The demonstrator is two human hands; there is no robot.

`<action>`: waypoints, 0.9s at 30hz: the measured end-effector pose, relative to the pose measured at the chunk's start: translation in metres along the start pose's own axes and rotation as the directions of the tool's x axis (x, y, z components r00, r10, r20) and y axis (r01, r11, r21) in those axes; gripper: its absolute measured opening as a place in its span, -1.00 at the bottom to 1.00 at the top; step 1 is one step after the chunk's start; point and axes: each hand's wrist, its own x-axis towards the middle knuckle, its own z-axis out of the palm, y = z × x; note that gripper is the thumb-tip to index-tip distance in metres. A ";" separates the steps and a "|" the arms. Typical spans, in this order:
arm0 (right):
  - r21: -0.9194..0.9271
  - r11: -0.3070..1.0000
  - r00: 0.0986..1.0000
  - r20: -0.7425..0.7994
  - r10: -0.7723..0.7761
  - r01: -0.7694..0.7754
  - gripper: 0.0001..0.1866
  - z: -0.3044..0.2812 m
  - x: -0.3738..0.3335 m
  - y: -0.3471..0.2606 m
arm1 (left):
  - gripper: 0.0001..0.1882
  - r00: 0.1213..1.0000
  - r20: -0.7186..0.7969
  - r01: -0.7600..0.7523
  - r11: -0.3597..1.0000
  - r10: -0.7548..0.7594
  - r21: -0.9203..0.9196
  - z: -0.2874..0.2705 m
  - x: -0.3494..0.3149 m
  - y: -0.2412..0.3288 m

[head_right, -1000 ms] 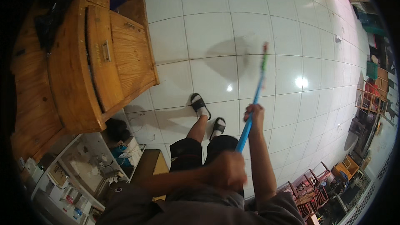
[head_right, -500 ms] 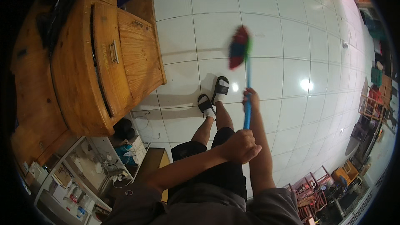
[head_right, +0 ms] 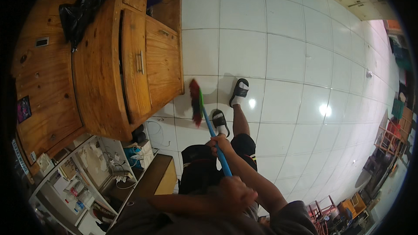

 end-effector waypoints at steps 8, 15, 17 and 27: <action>-0.136 0.986 0.994 0.057 -0.089 0.096 -0.78 0.022 0.082 -0.124 | -0.74 0.979 -0.197 0.055 0.998 -0.056 -0.012 -0.073 0.110 -0.062; -0.106 0.921 0.868 0.389 -0.307 0.374 -0.82 0.080 0.154 -0.283 | -0.69 0.894 -0.344 -0.153 0.917 0.288 0.368 -0.164 0.240 -0.109; -0.026 0.814 0.706 0.515 -0.487 0.581 -0.85 0.093 0.150 -0.326 | -0.65 0.941 -0.306 -0.118 0.987 0.147 0.113 -0.196 0.288 -0.098; 0.202 0.905 0.838 0.345 -0.423 0.375 -0.87 0.067 0.097 -0.441 | -0.63 0.970 -0.044 -0.217 0.931 0.240 0.294 -0.115 0.353 -0.123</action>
